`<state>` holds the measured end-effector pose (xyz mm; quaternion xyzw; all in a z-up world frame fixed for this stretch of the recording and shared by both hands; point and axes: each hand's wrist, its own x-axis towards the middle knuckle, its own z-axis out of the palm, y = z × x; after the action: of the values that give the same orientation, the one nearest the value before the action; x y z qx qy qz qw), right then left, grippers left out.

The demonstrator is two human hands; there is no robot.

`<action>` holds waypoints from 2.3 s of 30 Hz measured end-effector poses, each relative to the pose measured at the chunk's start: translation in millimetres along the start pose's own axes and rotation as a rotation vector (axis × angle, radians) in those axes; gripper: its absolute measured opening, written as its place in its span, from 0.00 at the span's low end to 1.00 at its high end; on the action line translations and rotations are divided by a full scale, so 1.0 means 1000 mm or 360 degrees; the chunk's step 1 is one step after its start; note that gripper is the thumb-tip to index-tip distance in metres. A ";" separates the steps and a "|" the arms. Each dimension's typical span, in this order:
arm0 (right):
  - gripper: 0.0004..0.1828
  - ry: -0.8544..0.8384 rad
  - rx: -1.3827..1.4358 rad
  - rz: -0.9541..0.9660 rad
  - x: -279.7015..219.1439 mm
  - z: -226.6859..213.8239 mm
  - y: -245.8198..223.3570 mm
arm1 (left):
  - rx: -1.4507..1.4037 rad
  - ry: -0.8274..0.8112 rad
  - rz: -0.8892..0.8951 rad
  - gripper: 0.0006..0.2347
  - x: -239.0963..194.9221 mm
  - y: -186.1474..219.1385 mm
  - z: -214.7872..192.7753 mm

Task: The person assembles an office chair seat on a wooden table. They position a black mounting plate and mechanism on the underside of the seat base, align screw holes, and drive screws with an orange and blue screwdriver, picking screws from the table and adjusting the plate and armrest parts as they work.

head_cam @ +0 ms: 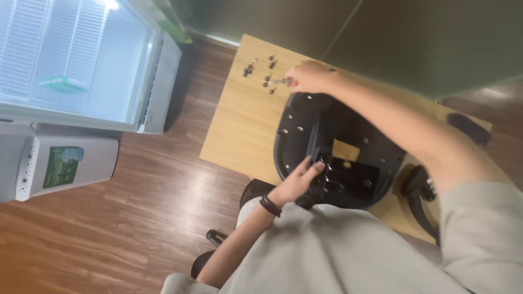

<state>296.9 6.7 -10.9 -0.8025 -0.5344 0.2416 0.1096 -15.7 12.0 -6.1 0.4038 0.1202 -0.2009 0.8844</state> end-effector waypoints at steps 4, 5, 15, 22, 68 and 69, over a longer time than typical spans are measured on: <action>0.10 -0.0209 -0.0269 0.0070 0.068 0.078 0.017 | 0.0086 0.0005 0.0055 0.20 -0.006 -0.011 -0.004; 0.09 -0.0185 -0.0391 0.0004 0.077 0.093 0.019 | 0.0129 -0.0028 0.0077 0.21 -0.008 -0.010 -0.004; 0.05 0.0018 -0.0697 -0.0188 0.103 0.155 0.045 | 0.0101 -0.0052 0.0053 0.20 -0.009 0.006 -0.008; 0.05 -0.0242 -0.0924 -0.0126 0.117 0.183 0.060 | 0.0100 0.0011 0.0072 0.21 -0.007 0.004 -0.010; 0.08 0.0914 0.0217 0.0605 -0.322 -0.027 -0.153 | 0.0278 -0.0110 -0.0195 0.17 0.076 -0.017 0.041; 0.08 0.0846 0.0157 0.0606 -0.325 -0.028 -0.156 | 0.0277 -0.0113 -0.0202 0.18 0.075 -0.018 0.040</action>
<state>84.2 -223.8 168.7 -0.9167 -0.3152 0.0654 0.2368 45.0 -49.0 -20.3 0.4633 0.0960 -0.2804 0.8352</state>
